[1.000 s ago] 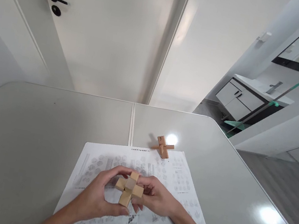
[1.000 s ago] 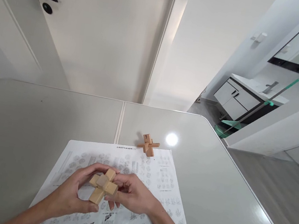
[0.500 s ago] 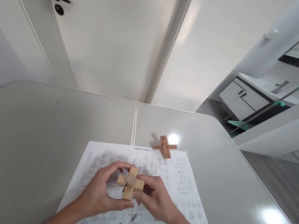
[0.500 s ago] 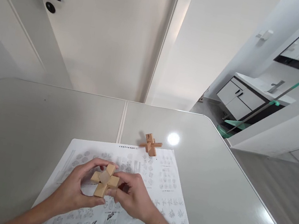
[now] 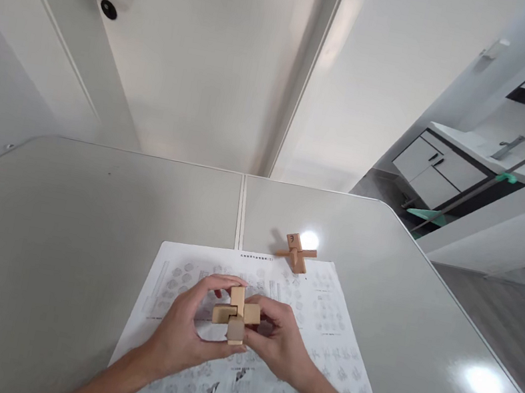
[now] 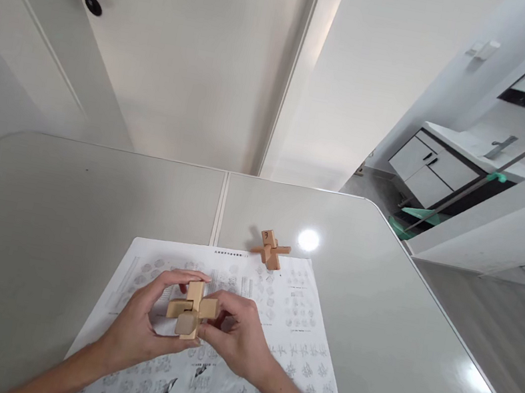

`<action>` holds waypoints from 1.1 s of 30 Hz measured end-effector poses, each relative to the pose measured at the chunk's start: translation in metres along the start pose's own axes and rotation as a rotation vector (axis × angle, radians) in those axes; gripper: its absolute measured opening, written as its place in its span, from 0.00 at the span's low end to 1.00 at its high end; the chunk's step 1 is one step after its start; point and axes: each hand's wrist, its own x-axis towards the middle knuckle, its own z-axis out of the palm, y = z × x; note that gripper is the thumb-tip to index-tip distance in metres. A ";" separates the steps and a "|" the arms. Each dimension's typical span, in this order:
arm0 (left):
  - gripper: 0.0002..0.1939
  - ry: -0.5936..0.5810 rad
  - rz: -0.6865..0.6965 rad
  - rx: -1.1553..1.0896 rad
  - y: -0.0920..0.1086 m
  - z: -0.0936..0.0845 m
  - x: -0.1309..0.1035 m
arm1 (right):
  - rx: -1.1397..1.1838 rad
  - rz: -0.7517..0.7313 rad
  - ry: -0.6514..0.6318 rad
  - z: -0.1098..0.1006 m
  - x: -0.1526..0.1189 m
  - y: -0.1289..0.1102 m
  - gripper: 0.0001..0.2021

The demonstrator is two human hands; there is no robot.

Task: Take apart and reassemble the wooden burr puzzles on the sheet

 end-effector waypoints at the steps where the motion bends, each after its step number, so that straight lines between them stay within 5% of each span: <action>1: 0.36 -0.007 0.002 -0.009 0.000 0.000 0.000 | -0.004 0.000 -0.005 0.000 0.000 0.000 0.06; 7: 0.37 -0.015 0.026 -0.026 0.000 -0.001 0.000 | 0.037 -0.001 -0.039 0.000 0.000 0.000 0.08; 23: 0.37 -0.044 -0.036 -0.090 0.004 -0.005 0.003 | 0.376 -0.023 -0.423 -0.019 0.007 -0.012 0.27; 33: 0.40 -0.121 0.007 -0.210 0.000 -0.003 0.005 | 0.456 0.071 -0.451 -0.020 0.007 -0.005 0.36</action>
